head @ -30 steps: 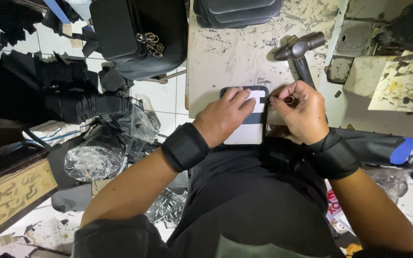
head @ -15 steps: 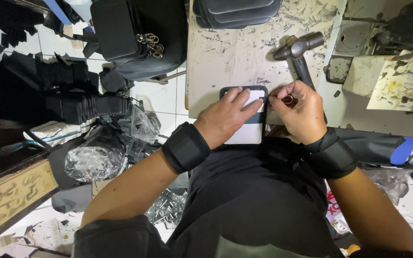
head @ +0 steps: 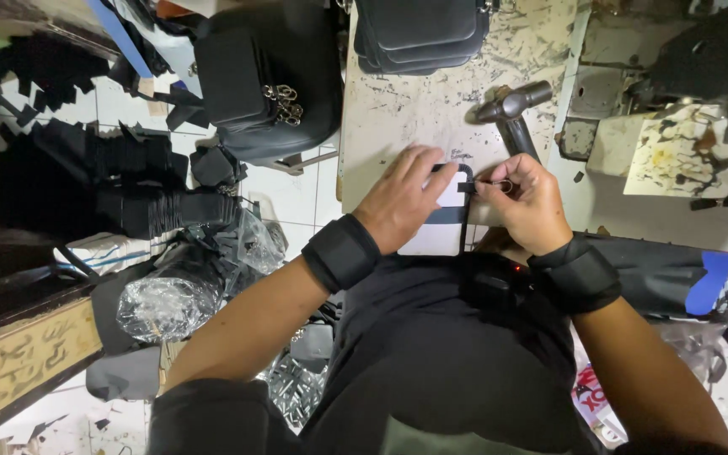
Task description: Assembling leather pouches by aligning components and using a hammer to secure hardware.
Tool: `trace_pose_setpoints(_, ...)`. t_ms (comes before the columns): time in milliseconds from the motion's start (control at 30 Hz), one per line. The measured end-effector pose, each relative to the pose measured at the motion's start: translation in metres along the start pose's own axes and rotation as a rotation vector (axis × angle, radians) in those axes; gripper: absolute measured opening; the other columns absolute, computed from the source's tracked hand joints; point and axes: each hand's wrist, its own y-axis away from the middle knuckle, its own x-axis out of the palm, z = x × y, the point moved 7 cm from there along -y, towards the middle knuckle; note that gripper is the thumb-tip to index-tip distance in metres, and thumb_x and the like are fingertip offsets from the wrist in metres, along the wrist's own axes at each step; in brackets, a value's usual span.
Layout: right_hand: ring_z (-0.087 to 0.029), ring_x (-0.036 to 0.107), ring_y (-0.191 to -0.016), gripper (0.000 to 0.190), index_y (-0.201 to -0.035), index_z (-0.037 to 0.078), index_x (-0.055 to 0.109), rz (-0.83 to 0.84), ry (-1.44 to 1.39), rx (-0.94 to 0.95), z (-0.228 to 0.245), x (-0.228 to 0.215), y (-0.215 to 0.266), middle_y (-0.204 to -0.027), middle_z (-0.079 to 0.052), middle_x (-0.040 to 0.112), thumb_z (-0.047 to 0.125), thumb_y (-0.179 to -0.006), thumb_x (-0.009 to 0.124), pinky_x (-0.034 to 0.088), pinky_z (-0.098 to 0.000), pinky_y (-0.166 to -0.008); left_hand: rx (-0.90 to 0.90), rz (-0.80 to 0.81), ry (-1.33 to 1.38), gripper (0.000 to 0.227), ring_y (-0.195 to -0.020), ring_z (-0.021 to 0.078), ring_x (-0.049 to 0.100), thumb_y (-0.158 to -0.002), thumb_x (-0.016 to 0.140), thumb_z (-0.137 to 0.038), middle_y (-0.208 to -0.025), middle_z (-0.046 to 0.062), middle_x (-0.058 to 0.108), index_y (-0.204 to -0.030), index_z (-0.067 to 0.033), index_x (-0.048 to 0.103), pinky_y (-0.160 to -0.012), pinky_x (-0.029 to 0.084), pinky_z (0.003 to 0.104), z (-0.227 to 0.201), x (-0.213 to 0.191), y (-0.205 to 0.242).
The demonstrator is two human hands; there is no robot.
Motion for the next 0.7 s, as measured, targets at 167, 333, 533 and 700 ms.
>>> trace_pose_setpoints(167, -0.011, 0.073, -0.080, 0.026, -0.103, 0.004, 0.057, 0.016, -0.304, 0.047, 0.029, -0.003, 0.015, -0.099, -0.012, 0.075, 0.000, -0.090, 0.078, 0.055, -0.0154, -0.065, -0.156, 0.305, 0.287, 0.077, -0.112, 0.0343, 0.058, -0.089, 0.076, -0.028, -0.111, 0.014, 0.058, -0.152, -0.0059, 0.036, -0.103, 0.047, 0.048, 0.022, 0.020, 0.006)
trace_pose_setpoints(333, -0.007, 0.066, -0.084, 0.025, -0.105, 0.006, 0.059, 0.012, -0.204, -0.073, 0.081, -0.022, 0.033, -0.102, -0.010, 0.076, 0.005, -0.091, 0.080, 0.048, -0.0156, -0.067, -0.164, 0.305, 0.375, 0.028, -0.091, 0.0340, 0.063, -0.098, 0.066, -0.018, -0.097, 0.009, 0.056, -0.123, -0.0079, 0.060, -0.079, 0.055, 0.044, 0.011, -0.046, -0.014)
trace_pose_setpoints(533, -0.015, 0.067, -0.094, 0.023, -0.103, -0.001, 0.059, 0.030, -0.248, -0.267, 0.122, -0.033, 0.036, -0.103, -0.018, 0.073, -0.006, -0.091, 0.078, 0.057, -0.0264, -0.077, 0.008, -0.093, 0.023, 0.005, -0.076, 0.0237, 0.057, -0.096, 0.062, -0.011, -0.084, 0.001, 0.042, -0.092, -0.0133, 0.060, -0.059, 0.052, 0.032, -0.016, -0.120, -0.035)
trace_pose_setpoints(700, -0.021, 0.068, -0.108, 0.022, -0.112, -0.003, 0.061, 0.077, -0.169, -0.281, 0.062, -0.017, 0.017, -0.110, -0.017, 0.072, -0.008, -0.095, 0.073, 0.059, -0.0373, -0.088, 0.079, -0.175, -0.138, 0.009, -0.083, 0.0242, 0.062, -0.101, 0.058, -0.014, -0.083, 0.003, 0.048, -0.092, -0.0111, 0.060, -0.066, 0.055, 0.033, -0.022, -0.044, 0.007)
